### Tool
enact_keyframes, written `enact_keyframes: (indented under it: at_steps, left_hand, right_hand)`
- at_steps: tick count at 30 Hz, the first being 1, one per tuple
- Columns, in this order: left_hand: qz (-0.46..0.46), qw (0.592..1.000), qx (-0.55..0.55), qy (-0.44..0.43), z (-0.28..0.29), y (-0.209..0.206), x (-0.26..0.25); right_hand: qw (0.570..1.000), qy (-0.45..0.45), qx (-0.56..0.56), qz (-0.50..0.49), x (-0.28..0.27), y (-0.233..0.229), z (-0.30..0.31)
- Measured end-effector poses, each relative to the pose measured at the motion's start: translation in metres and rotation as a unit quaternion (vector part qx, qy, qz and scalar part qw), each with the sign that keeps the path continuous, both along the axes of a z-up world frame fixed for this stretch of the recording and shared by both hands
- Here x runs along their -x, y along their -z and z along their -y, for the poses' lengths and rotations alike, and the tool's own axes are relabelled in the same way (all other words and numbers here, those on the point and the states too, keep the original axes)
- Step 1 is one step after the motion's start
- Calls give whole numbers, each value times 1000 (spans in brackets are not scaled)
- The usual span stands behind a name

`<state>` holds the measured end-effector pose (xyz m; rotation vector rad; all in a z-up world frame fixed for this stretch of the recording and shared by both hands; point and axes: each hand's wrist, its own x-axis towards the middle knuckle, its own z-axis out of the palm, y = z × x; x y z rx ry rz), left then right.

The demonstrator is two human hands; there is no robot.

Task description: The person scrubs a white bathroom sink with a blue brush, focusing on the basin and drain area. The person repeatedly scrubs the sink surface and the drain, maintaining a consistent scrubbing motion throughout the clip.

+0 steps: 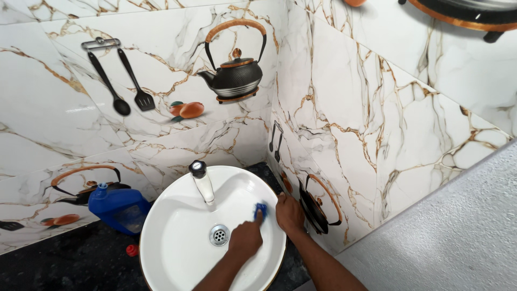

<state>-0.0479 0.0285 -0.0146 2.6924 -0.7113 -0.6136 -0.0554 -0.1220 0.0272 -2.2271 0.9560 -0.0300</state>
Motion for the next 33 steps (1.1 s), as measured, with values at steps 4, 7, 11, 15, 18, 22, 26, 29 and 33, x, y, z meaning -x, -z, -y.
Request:
enact_keyframes:
  at_steps: [4, 7, 11, 15, 18, 22, 26, 29, 33]
  left_hand:
    - [15, 999, -22, 33, -28, 10, 9]
    - [41, 998, -47, -4, -45, 26, -16]
    - [58, 993, -72, -72, -57, 27, -51]
    - [93, 991, -22, -90, -42, 29, -66]
    - [48, 995, -13, -85, -27, 26, -69]
    - [41, 998, 23, -41, -16, 16, -54]
    - [36, 999, 14, 14, -15, 5, -24]
    - [41, 999, 5, 7, -16, 5, -28]
    - [78, 995, -22, -58, -18, 21, -51]
  right_hand:
    - [1000, -2, 13, 9, 0, 3, 0]
    - [1000, -8, -8, -12, 0, 1, 0]
    - [1000, -6, -13, -3, 0, 0, 0]
    - [1000, -7, -3, -2, -1, 2, 1]
    - [1000, -11, -7, 1, -2, 2, 1]
    - [1000, -14, 4, 2, -2, 2, 2]
    - [1000, -9, 2, -4, -2, -1, 1]
    - [1000, -6, 2, -16, -2, -3, 0]
    - [1000, -12, -3, -11, -2, -4, 1]
